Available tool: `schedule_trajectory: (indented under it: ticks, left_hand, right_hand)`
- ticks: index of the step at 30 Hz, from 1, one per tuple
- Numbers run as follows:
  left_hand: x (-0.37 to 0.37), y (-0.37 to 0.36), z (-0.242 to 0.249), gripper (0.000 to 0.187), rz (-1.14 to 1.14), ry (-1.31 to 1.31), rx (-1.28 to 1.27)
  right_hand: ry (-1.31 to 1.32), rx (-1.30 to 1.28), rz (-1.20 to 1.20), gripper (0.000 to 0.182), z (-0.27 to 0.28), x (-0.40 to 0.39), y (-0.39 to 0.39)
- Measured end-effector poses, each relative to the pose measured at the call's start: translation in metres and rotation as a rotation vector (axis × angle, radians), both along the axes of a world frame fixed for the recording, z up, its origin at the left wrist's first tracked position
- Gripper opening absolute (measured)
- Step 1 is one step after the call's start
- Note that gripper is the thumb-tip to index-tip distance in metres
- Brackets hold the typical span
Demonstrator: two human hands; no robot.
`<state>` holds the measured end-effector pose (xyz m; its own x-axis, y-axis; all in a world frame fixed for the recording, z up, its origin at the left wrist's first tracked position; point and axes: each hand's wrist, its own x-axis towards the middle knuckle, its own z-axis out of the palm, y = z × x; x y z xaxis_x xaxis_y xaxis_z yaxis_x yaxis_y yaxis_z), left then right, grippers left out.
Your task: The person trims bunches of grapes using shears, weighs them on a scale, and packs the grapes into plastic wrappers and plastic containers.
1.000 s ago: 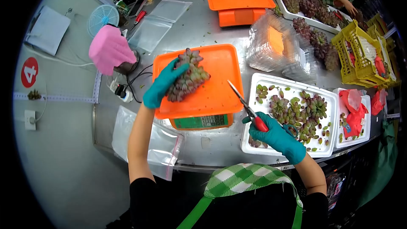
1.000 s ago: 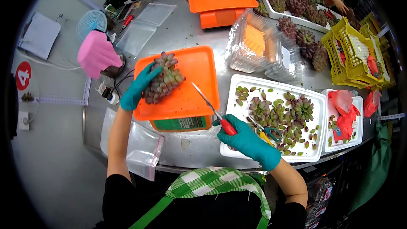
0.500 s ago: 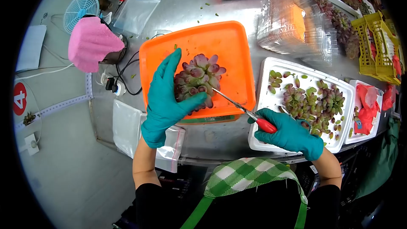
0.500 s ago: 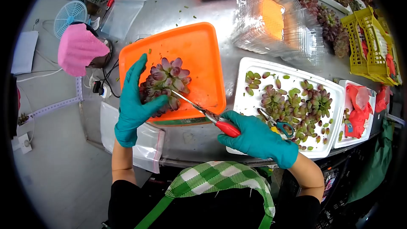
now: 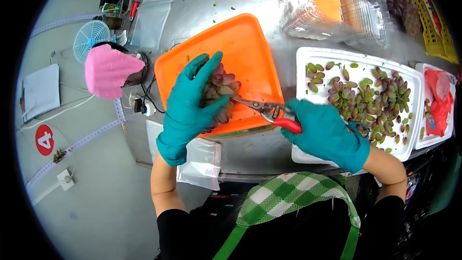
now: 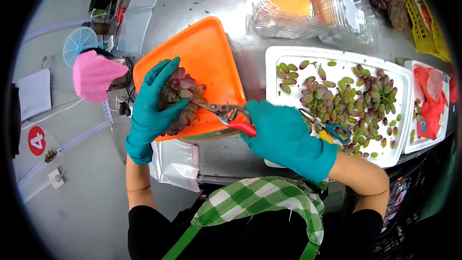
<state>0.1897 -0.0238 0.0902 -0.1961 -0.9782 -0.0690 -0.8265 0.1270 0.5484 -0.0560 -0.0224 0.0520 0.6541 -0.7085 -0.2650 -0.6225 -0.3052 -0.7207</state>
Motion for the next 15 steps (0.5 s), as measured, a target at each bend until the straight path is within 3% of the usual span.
schedule_trajectory:
  ticks: [2, 5, 9, 15]
  left_hand:
    - [-0.001, -0.003, 0.007, 0.066, -0.003, -0.039, 0.067]
    - [-0.003, -0.009, 0.011, 0.064, -0.035, -0.143, 0.156]
    - [-0.012, -0.015, 0.014, 0.059, -0.132, -0.392, 0.089]
    - [-0.027, -0.016, 0.010, 0.056, -0.080, -0.491, 0.050]
  right_hand:
    - [0.109, -0.249, 0.031, 0.040, -0.003, 0.000, -0.007]
    - [0.177, -0.392, 0.035, 0.039, -0.005, 0.001, -0.018]
    - [0.011, -0.300, 0.021, 0.040, -0.010, -0.004, -0.024]
    - [0.088, -0.226, 0.053, 0.039, -0.015, -0.020, -0.031]
